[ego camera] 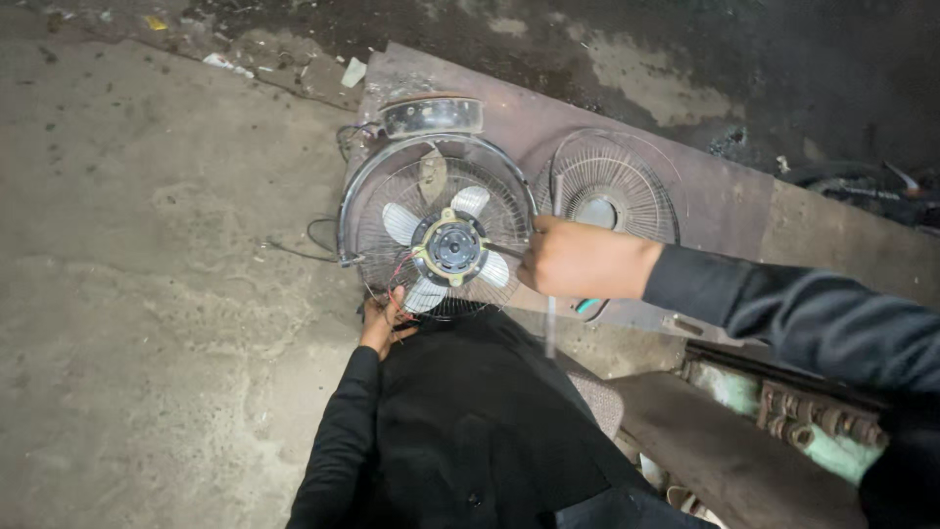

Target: The person disassembles a table fan by removing the front grill and blades, then uses a screwdriver and pliers to adjust the motor and wiring. The person reassembles the fan and tests it by spinning the blades.

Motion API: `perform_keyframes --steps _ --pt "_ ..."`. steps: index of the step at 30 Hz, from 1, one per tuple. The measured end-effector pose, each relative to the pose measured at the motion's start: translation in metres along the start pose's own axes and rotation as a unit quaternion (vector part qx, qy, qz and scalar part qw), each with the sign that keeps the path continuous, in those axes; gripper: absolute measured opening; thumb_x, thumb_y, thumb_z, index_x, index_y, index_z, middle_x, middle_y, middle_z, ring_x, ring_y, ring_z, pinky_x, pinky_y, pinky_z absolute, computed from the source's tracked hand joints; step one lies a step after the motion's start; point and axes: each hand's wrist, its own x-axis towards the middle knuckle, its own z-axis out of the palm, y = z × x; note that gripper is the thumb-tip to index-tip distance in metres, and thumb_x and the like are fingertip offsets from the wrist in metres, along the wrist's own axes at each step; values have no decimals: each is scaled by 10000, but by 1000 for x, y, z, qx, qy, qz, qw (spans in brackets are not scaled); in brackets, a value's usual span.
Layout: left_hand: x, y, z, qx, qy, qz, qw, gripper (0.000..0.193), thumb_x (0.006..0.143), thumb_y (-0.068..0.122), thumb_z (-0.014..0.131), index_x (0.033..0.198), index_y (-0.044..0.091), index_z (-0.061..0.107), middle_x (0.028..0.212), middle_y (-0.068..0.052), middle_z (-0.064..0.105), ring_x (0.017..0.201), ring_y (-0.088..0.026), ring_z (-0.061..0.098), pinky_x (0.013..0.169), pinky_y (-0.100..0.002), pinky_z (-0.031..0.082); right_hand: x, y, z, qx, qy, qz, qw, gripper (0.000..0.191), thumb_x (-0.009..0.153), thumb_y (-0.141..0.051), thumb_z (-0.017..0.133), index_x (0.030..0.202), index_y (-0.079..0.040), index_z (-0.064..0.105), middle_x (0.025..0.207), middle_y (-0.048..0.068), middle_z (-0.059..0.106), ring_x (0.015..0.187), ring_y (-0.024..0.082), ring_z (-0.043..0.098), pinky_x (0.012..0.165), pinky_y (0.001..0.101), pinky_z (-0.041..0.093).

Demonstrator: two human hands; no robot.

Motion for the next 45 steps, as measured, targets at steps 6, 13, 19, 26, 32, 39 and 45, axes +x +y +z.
perform_keyframes --steps 6,13,19,26,32,39,45 --pt "-4 8 -5 67 59 16 996 755 790 472 807 1338 24 543 1197 -183 649 1040 -308 648 806 -492 574 -15 14 -32 117 4 47 992 194 650 -186 746 764 -70 641 636 52 615 678 251 646 718 384 480" --pt "2 56 7 282 156 463 826 775 781 294 881 1382 -45 527 1345 -254 585 1232 -394 554 1024 -462 429 3 22 -48 195 89 85 973 243 655 -189 754 827 -54 646 644 65 609 656 265 634 692 400 466" --pt "4 70 17 456 6 334 825 379 813 212 801 1163 78 744 1047 -120 756 959 -268 696 875 -371 531 58 29 -27 109 118 27 987 117 734 -138 685 812 -69 631 652 59 616 700 268 669 745 398 486" --pt "-8 10 17 189 -83 254 945 255 1046 170 551 1229 87 709 720 -44 622 609 -108 547 609 -292 498 78 35 -14 87 89 -21 992 158 716 -147 686 835 -45 661 636 75 637 687 272 677 725 395 491" --pt "-5 6 14 227 -78 229 943 260 1043 205 539 1220 98 696 695 -17 638 593 -91 573 593 -272 487 93 44 -15 117 88 -52 988 165 703 -141 692 836 -44 672 635 88 645 680 288 670 733 402 487" --pt "-12 4 13 372 -50 306 875 342 1006 239 568 1320 132 652 894 -193 702 782 -340 670 728 -426 529 119 58 -22 127 34 -85 988 176 677 -162 732 791 -48 662 616 113 644 671 315 659 761 414 477" --pt "-11 4 10 439 -67 314 839 373 1006 283 540 1347 151 613 1124 -220 693 1051 -434 640 899 -506 503 135 61 -25 132 29 -130 982 265 569 -195 741 781 -51 674 618 96 650 686 307 662 777 412 472"
